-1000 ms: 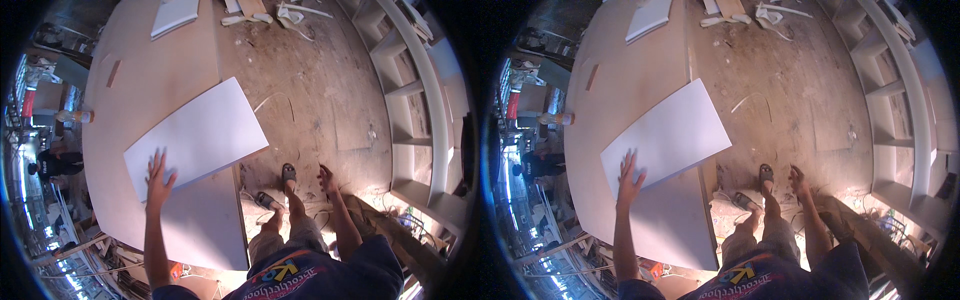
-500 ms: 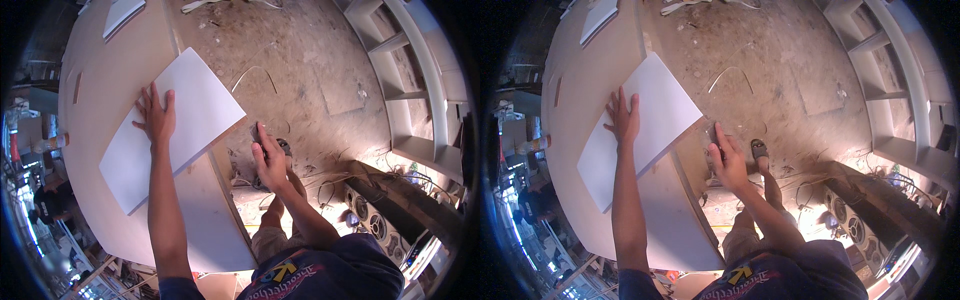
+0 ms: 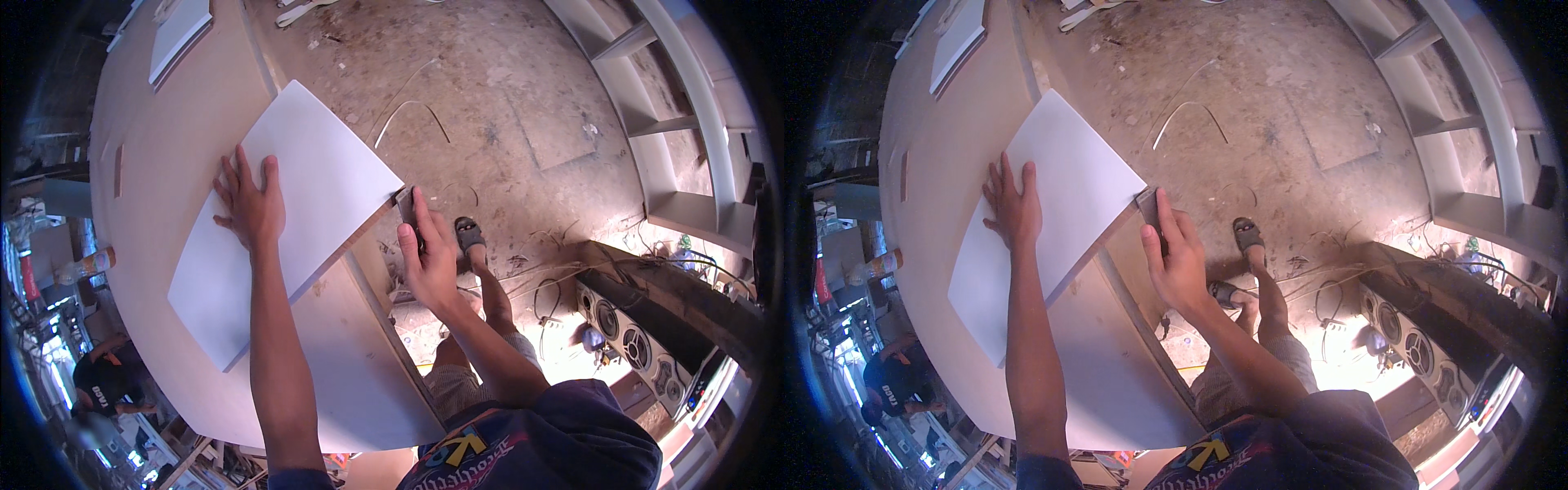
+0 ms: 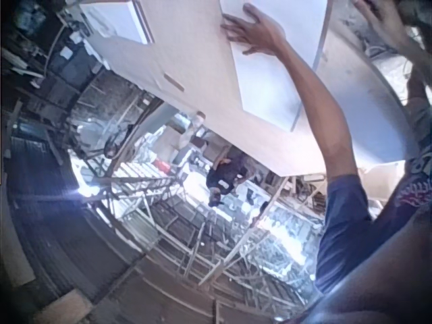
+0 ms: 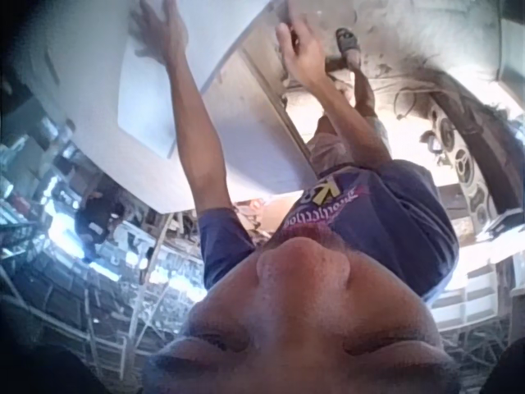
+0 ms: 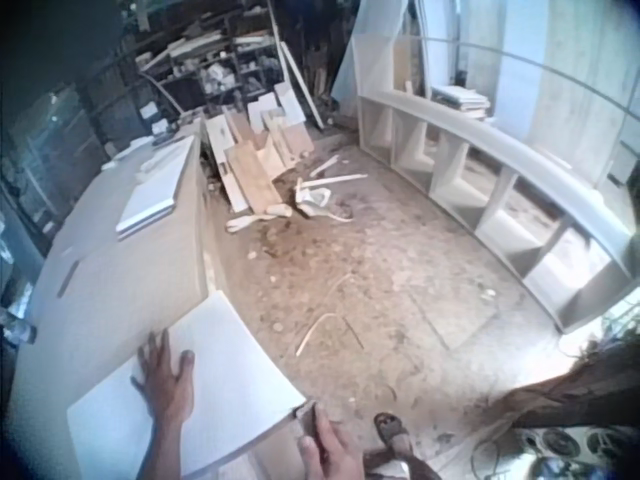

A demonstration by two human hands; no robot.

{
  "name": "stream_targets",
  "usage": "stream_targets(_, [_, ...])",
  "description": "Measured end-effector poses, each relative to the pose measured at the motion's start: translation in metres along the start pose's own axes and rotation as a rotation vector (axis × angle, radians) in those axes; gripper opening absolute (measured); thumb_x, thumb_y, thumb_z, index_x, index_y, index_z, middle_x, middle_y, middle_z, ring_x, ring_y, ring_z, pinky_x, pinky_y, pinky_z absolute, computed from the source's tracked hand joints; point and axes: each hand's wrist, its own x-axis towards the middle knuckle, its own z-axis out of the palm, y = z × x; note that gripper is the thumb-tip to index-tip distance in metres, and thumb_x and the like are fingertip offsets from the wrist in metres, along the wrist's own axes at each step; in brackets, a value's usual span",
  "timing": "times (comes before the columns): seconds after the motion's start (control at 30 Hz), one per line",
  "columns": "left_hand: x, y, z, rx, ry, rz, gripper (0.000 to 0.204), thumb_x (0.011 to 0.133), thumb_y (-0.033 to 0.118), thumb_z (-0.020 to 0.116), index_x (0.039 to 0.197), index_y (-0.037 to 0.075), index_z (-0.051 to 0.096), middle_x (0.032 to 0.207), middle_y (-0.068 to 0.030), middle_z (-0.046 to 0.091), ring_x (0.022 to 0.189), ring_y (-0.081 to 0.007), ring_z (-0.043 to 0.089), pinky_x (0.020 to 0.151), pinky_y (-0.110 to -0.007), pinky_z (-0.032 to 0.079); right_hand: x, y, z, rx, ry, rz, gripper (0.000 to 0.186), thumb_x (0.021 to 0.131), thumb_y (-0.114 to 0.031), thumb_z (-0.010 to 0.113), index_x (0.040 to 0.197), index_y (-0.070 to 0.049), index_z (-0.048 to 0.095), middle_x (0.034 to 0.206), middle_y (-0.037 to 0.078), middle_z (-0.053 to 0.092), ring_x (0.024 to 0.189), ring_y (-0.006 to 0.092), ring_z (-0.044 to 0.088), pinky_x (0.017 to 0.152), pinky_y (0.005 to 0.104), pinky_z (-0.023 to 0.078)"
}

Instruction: The person wipes a white rectangular panel with a cloth, then uses a utility knife to trim the edges. They repeat this process on multiple panels, flipping them over to work on different sides.

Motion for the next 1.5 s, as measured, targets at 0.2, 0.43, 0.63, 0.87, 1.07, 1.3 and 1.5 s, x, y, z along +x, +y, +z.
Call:
stream_targets(0.2, [-0.001,0.001,0.0,0.004,-0.002,0.0,0.076,0.099,0.072,0.032,0.163,0.032,0.02,0.171,-0.0019,0.013,0.157,-0.0356,0.01,0.115,-0.077,0.008,0.005,-0.006,-0.002,-0.02,-0.01,0.03,0.053,0.105,-0.024,0.057,0.152,-0.005,0.044,0.109,0.019,0.062,0.088,0.0253,0.064,0.078,0.0348,0.053])
stream_targets(0.43, [-0.001,0.0,0.0,0.026,0.006,0.013,0.076,0.099,0.072,0.032,0.163,0.031,0.02,0.171,-0.0033,0.014,0.156,-0.0376,0.01,0.115,-0.078,0.009,0.008,-0.002,-0.001,-0.083,0.018,-0.044,0.053,0.105,-0.027,0.056,0.152,-0.005,0.044,0.104,0.017,0.065,0.081,0.0241,0.065,0.071,0.034,0.054])
stream_targets(0.63, [-0.002,-0.002,-0.002,-0.001,0.006,0.051,0.077,0.099,0.071,0.035,0.163,0.03,0.021,0.17,-0.0055,0.016,0.156,-0.0397,0.01,0.113,-0.079,0.011,0.051,-0.007,-0.011,0.844,0.066,0.769,0.055,0.107,-0.041,0.051,0.152,-0.009,0.046,0.101,0.005,0.066,0.068,0.0103,0.053,0.054,0.0246,0.043])
stream_targets(0.87, [-0.045,-0.005,-0.005,-0.018,-0.019,0.228,0.079,0.096,0.066,0.049,0.162,0.029,0.027,0.168,-0.0074,0.02,0.155,-0.0421,0.012,0.111,-0.08,0.01,-0.02,0.041,-0.079,0.514,-0.304,0.492,0.054,0.108,-0.035,0.05,0.153,-0.005,0.044,0.111,0.005,0.066,0.089,0.0098,0.058,0.073,0.0236,0.047])
stream_targets(1.07, [-0.071,-0.011,-0.005,-0.016,-0.002,0.44,0.081,0.092,0.064,0.057,0.16,0.03,0.03,0.166,-0.0079,0.025,0.153,-0.0435,0.016,0.109,-0.081,0.013,-0.073,0.033,-0.102,0.275,-0.41,0.141,0.052,0.106,-0.021,0.051,0.151,0.002,0.042,0.114,0.014,0.065,0.104,0.0184,0.06,0.095,0.03,0.045])
stream_targets(1.3, [-0.064,-0.007,0.002,-0.026,0.059,0.446,0.076,0.093,0.064,0.057,0.157,0.03,0.035,0.162,-0.0085,0.03,0.153,-0.0417,0.019,0.108,-0.083,0.015,-0.104,0.036,-0.086,0.267,-0.386,0.098,0.053,0.105,-0.022,0.051,0.152,0.003,0.042,0.105,0.013,0.063,0.09,0.0188,0.058,0.085,0.0311,0.045])
stream_targets(1.5, [-0.062,-0.006,0.008,-0.003,0.125,0.456,0.074,0.093,0.065,0.055,0.155,0.03,0.035,0.16,-0.009,0.032,0.152,-0.0387,0.021,0.109,-0.082,0.015,-0.107,0.03,-0.078,0.219,-0.358,0.023,0.06,0.109,-0.031,0.044,0.152,0.01,0.036,0.112,0.015,0.064,0.089,0.0162,0.054,0.081,0.0282,0.045])
